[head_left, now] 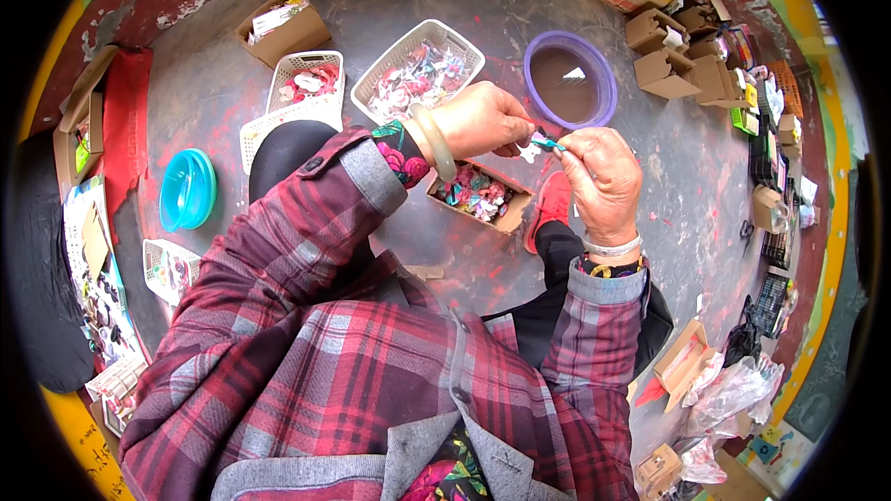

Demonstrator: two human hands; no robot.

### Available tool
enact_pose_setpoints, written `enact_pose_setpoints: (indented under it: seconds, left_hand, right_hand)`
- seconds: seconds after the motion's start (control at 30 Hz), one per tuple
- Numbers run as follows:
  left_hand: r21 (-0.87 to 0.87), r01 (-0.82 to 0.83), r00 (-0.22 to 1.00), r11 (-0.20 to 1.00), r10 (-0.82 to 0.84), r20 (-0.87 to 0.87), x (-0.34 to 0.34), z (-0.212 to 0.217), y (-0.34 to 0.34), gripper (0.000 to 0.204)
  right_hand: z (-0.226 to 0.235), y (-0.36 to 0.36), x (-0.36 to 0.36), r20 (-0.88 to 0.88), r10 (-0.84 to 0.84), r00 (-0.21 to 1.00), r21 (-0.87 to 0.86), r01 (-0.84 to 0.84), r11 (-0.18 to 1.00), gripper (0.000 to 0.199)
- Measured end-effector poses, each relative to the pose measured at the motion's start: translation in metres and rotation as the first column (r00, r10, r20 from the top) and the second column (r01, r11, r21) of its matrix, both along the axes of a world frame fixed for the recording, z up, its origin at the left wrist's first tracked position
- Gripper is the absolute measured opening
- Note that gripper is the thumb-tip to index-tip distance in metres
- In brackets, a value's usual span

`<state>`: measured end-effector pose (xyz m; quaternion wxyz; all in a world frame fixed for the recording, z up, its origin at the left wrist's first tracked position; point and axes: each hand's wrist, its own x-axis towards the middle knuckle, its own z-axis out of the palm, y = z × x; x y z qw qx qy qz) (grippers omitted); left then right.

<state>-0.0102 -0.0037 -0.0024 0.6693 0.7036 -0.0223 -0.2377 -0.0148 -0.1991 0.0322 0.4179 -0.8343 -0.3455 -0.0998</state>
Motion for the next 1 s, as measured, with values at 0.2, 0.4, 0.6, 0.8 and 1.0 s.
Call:
enact_pose_setpoints:
  seconds: [0.2,0.4,0.6,0.8,1.0]
  left_hand:
    - [0.107,0.064,0.984,0.992,-0.081,0.158,-0.002,-0.001,-0.002,0.025]
    - [0.165,0.125,0.96,0.978,-0.161,0.23,-0.003,0.004,0.0,0.026]
    - [0.162,0.198,0.965,0.967,-0.222,0.143,-0.005,0.016,0.002,0.025]
    - [0.082,0.195,0.979,0.978,-0.198,0.042,-0.003,0.008,0.002,0.026]
    - [0.129,0.167,0.984,0.978,-0.174,0.047,-0.003,0.009,0.001,0.026]
  right_hand:
    - [-0.005,-0.008,0.004,-0.509,0.004,0.861,0.198,0.113,0.974,0.006]
    - [-0.004,-0.012,0.005,-0.704,0.024,0.71,0.189,0.155,0.97,0.008]
    - [-0.009,-0.01,0.004,-0.582,-0.021,0.813,0.151,0.134,0.979,0.008]
    - [-0.002,-0.006,-0.001,-0.512,-0.041,0.858,-0.003,0.045,0.999,0.01]
    - [-0.004,-0.004,-0.003,-0.518,-0.081,0.851,-0.05,0.065,0.997,0.009]
